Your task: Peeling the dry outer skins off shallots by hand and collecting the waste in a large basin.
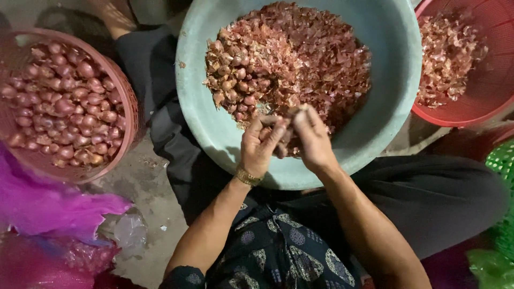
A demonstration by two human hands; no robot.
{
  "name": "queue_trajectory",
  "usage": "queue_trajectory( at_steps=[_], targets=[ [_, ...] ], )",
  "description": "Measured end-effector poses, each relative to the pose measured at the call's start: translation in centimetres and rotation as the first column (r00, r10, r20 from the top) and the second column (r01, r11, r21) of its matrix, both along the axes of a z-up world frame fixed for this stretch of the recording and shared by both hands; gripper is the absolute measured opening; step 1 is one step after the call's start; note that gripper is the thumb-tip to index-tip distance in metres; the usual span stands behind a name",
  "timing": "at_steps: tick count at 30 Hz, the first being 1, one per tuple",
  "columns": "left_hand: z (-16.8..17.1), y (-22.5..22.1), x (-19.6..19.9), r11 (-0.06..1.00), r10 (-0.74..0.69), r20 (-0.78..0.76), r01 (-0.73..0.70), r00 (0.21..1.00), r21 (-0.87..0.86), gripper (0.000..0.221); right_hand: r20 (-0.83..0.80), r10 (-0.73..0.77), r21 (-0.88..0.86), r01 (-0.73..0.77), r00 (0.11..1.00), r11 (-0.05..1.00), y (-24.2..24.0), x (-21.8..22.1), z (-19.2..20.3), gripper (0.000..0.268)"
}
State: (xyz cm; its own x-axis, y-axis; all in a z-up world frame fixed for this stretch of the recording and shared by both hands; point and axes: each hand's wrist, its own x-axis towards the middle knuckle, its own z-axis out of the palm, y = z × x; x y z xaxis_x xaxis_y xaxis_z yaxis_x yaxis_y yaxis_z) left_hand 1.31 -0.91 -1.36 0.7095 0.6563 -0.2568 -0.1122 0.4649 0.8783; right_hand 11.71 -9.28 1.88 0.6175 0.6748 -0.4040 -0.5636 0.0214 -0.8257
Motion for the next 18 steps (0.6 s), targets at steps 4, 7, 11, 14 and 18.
queue_trajectory(
  at_steps=[4, 7, 11, 14, 18],
  targets=[
    [-6.7, -0.2, -1.9, 0.994, -0.027, -0.189, 0.046, 0.982, 0.097, 0.020, 0.319, 0.191, -0.024, -0.194, 0.928, 0.981, -0.5, -0.4, -2.3, 0.021],
    [-2.4, 0.1, -0.1, 0.979, -0.041, -0.136, 0.013, 0.990, -0.203, 0.044, 0.227, 0.124, -0.097, -0.104, 0.966, 0.990, -0.2, 0.0, -1.4, 0.019],
    [-0.8, 1.7, -0.6, 0.897, -0.174, 0.218, 0.246, 0.960, -0.367, 0.039, 0.158, -0.024, -0.143, 0.047, 0.987, 0.989, -0.9, 1.3, -2.3, 0.024],
    [-2.1, 1.0, -0.8, 0.940, -0.116, 0.120, 0.148, 0.986, -0.306, 0.033, 0.307, 0.073, -0.109, -0.041, 0.949, 0.993, -0.5, 1.3, -2.0, 0.019],
    [-1.8, 1.1, -1.1, 0.985, -0.086, -0.196, 0.113, 0.977, 0.131, 0.014, 0.419, 0.278, -0.040, -0.288, 0.864, 0.957, 0.0, -0.2, -1.6, 0.039]
  ],
)
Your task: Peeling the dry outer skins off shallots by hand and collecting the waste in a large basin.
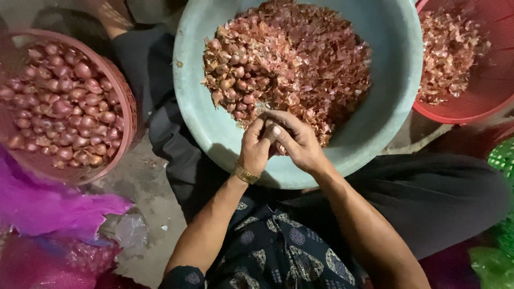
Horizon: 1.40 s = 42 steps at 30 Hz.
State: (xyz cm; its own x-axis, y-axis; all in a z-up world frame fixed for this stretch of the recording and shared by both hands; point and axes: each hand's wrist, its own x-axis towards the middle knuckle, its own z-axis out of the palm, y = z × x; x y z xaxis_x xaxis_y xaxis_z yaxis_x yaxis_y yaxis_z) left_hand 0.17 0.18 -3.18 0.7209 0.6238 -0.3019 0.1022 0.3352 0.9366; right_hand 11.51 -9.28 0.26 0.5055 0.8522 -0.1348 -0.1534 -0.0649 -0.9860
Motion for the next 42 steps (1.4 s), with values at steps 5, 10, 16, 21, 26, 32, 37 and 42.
queue_trajectory(
  at_steps=[5, 10, 16, 21, 26, 32, 37, 42],
  targets=[
    [3.2, 0.3, 1.8, 0.996, 0.080, -0.044, -0.078, 0.996, 0.038, 0.026, -0.079, 0.037, 0.044, -0.033, 0.996, 0.998, 0.7, -0.2, 1.5, 0.037],
    [0.1, -0.9, 1.4, 0.972, 0.167, 0.158, -0.136, 0.973, -0.189, 0.035, -0.433, -0.122, 0.035, 0.152, 0.893, 0.988, 0.6, -0.2, -0.8, 0.041],
    [2.2, -0.4, 1.1, 0.843, 0.036, -0.204, 0.080, 0.978, 0.532, 0.033, -0.533, -0.180, -0.014, 0.203, 0.827, 0.979, 0.5, -0.9, -1.6, 0.042],
    [-0.2, -1.2, 1.4, 0.844, 0.092, -0.082, -0.034, 0.992, 0.535, 0.028, -0.507, -0.166, 0.001, 0.193, 0.846, 0.981, -0.2, -1.0, -3.6, 0.039],
    [0.2, -0.6, 1.7, 0.962, 0.181, 0.200, -0.216, 0.963, 0.167, 0.029, -0.686, -0.198, -0.048, 0.228, 0.701, 0.973, 0.2, -0.2, -3.2, 0.045],
    [-1.9, -1.1, 1.5, 0.770, -0.072, -0.140, 0.145, 0.987, 0.621, 0.047, -0.603, -0.338, -0.265, 0.217, 0.723, 0.939, 0.1, -0.6, -2.3, 0.050],
    [-2.0, -2.4, 2.5, 0.862, -0.029, 0.010, 0.020, 1.000, 0.507, 0.030, -0.095, -0.371, -0.341, 0.320, 0.924, 0.884, -0.1, -2.0, -0.8, 0.042],
    [-1.6, -4.6, 2.5, 0.951, 0.207, 0.036, -0.210, 0.978, 0.226, 0.028, 0.228, -0.145, -0.307, 0.212, 0.963, 0.928, -0.6, -1.3, -1.3, 0.043]
  ],
)
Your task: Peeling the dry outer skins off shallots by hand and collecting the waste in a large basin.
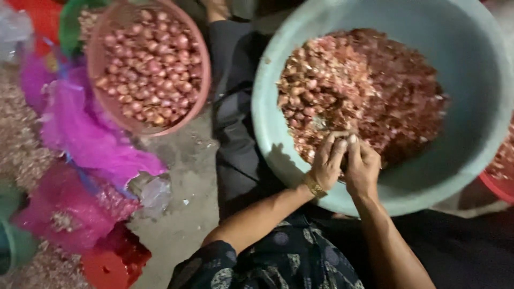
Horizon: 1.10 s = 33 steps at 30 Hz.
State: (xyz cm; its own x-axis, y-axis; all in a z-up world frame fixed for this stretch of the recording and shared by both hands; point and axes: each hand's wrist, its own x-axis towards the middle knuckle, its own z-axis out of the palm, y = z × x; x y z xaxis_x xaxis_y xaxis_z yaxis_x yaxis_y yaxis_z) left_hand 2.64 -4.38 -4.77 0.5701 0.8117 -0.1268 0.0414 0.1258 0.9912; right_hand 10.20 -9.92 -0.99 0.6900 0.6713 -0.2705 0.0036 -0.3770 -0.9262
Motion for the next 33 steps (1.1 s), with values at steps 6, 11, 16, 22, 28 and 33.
queue_trajectory(
  at_steps=[6, 11, 16, 22, 28, 33],
  targets=[
    [-1.3, 2.5, -1.8, 0.887, 0.234, -0.231, -0.305, 0.944, -0.346, 0.039, -0.289, -0.169, 0.084, 0.201, 0.942, 0.976, 1.2, -1.4, 0.8, 0.021],
    [3.8, 12.2, -10.2, 0.762, 0.472, -0.256, -0.537, 0.843, -0.363, 0.020, -0.571, -0.312, -0.042, 0.352, 0.760, 0.935, 1.8, -1.0, 0.2, 0.010],
    [1.9, 23.3, -23.3, 0.612, 0.771, -0.243, -0.581, 0.588, 0.536, 0.007, -0.557, -0.186, -0.030, 0.204, 0.810, 0.979, 1.6, -1.1, -1.2, 0.007],
    [-2.5, 25.6, -31.7, 0.812, 0.582, -0.772, -0.128, 0.256, 0.569, 0.038, -0.855, -0.303, -0.032, 0.541, 0.420, 0.841, 5.8, -0.4, -5.4, 0.018],
    [-5.1, 24.1, -31.7, 0.433, 0.840, -0.482, 0.227, 0.248, 0.872, 0.024, -0.781, 0.189, 0.458, 0.341, 0.595, 0.821, 17.8, 7.4, 0.8, 0.032],
    [-1.1, 23.2, -29.8, 0.520, 0.760, -0.583, 0.268, 0.288, 0.811, 0.020, -0.431, 0.156, 0.256, -0.046, 0.889, 0.966, 20.3, 5.8, 7.1, 0.064]
  ],
)
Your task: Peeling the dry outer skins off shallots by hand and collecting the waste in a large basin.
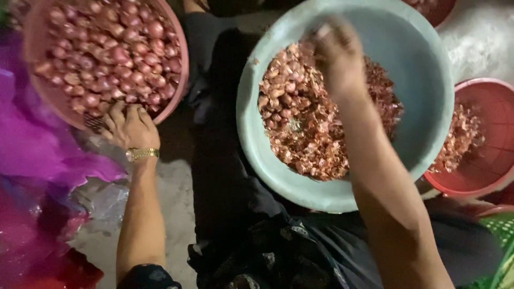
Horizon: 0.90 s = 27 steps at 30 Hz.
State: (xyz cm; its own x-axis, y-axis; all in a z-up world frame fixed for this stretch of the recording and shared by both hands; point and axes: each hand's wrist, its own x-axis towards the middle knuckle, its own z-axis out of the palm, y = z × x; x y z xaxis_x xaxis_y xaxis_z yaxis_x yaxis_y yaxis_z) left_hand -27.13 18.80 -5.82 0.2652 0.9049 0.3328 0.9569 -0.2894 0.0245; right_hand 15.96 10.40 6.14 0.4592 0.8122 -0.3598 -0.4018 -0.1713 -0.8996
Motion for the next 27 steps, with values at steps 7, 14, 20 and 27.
queue_trajectory(
  at_steps=[7, 14, 20, 27],
  targets=[
    [-0.7, 0.5, 0.4, 0.995, -0.008, -0.014, 0.009, 1.000, 0.102, 0.021, 0.563, 0.617, -0.596, -0.247, 0.550, 0.764, -10.3, -5.8, -21.1, 0.042],
    [0.3, 0.5, 1.2, 0.987, -0.019, -0.001, 0.019, 1.000, 0.157, 0.017, 0.382, 0.778, -0.843, -0.157, 0.499, 0.514, -10.1, -8.9, -22.9, 0.083],
    [0.1, 0.6, 0.8, 0.987, -0.026, -0.006, 0.027, 1.000, 0.161, 0.026, 0.265, 0.690, -0.863, -0.154, 0.674, 0.481, -10.1, -8.3, -22.5, 0.068],
    [3.5, 0.3, 5.4, 0.989, -0.103, 0.617, 0.017, 0.780, 0.144, 0.016, 0.239, -0.036, -0.365, 0.124, 0.970, 0.923, -12.4, -4.7, -16.8, 0.025]
  ],
)
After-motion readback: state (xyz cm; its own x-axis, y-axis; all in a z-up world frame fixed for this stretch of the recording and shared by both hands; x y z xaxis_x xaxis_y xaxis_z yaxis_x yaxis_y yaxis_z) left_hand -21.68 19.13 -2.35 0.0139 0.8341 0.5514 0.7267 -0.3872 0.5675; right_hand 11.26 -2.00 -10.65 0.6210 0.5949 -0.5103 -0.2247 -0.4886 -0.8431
